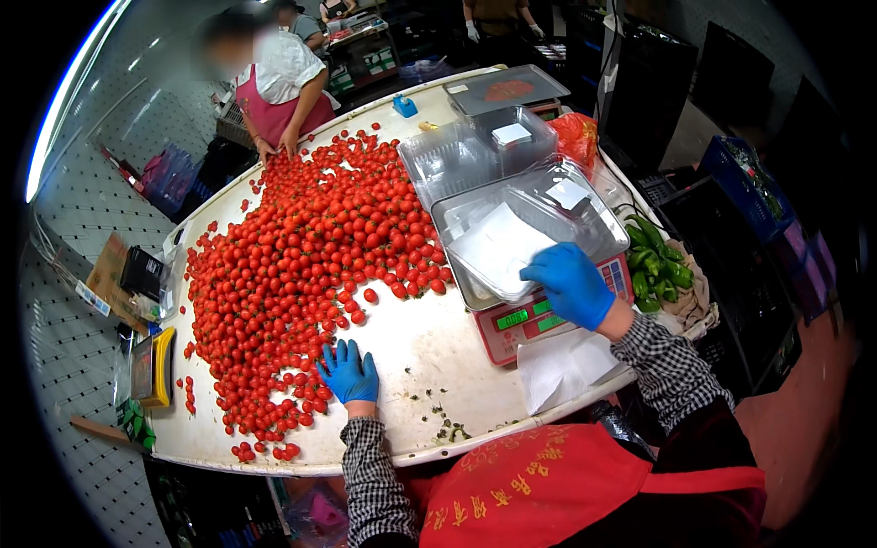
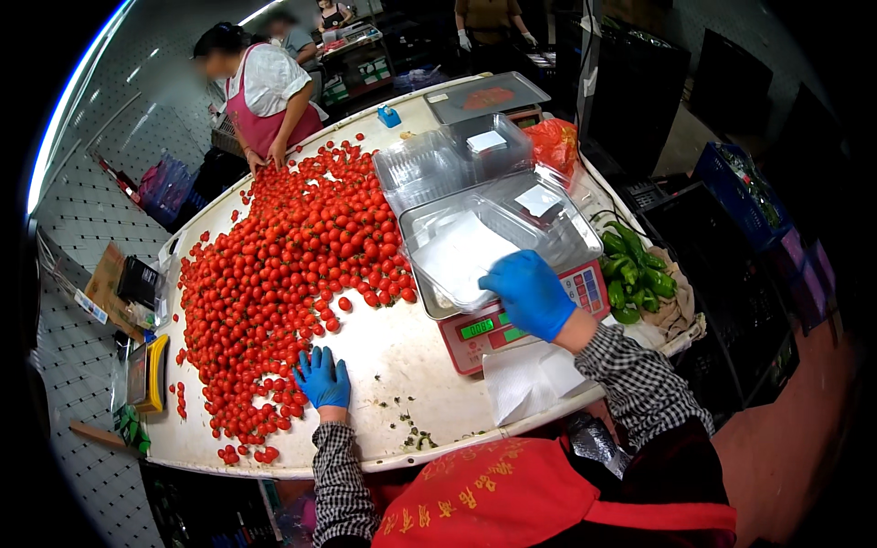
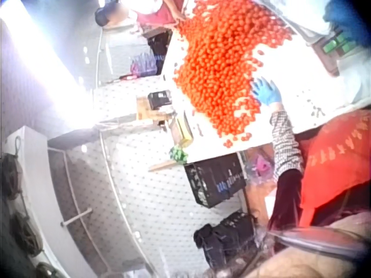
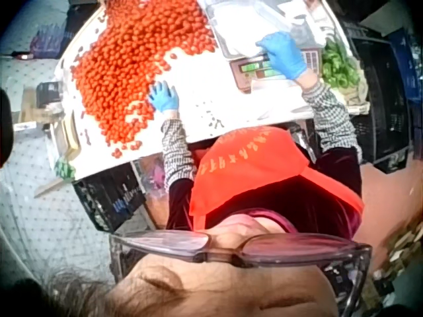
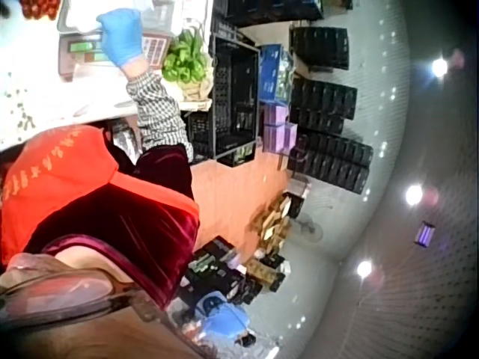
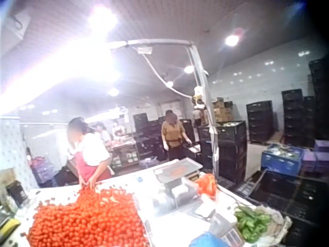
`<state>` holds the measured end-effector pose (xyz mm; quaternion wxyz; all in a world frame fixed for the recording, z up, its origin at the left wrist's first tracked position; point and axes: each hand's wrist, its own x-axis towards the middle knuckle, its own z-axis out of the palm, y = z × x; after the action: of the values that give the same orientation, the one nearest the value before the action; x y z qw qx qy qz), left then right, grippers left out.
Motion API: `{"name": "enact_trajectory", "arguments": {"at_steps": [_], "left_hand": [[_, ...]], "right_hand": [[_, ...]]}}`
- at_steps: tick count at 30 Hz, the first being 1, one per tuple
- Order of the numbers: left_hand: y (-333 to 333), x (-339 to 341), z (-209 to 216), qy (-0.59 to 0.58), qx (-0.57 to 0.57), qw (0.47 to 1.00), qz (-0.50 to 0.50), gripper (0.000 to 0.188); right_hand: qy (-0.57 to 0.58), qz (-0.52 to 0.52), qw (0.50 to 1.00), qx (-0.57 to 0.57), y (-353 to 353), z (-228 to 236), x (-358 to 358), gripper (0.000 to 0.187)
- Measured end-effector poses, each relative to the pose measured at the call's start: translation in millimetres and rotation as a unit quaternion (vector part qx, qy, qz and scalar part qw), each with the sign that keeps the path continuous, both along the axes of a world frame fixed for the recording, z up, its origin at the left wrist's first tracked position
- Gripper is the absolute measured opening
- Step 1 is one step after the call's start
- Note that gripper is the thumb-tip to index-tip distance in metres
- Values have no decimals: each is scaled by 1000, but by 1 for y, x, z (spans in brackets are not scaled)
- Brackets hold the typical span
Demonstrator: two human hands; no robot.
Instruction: The person sorts cherry tomatoes on a large table, picking them by hand and placing them into clear plastic containers on a digital scale. The person wears blue gloves and a red apron while working alongside other staff in a commercial packing area.
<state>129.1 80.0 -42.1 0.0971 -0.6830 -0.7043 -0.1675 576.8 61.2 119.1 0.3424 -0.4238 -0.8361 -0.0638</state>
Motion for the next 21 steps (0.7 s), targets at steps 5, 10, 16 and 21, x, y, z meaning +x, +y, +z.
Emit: {"name": "enact_trajectory", "arguments": {"at_steps": [5, 10, 16, 21], "left_hand": [[-1, -2, -2, 18, 19, 1000, -6, 46], [1, -5, -3, 29, 26, 999, -11, 43], [-35, -10, 23, -28, -27, 999, -31, 43], [-111, -40, 45, -64, -8, 998, 29, 53]], "right_hand": [[-74, -31, 996, -41, -12, -2, 7, 41], [-64, 5, 998, -12, 16, -13, -17, 51], [-21, 4, 1000, 9, 32, 11, -85, 60], [13, 212, 968, -134, 12, 0, -180, 62]]}}
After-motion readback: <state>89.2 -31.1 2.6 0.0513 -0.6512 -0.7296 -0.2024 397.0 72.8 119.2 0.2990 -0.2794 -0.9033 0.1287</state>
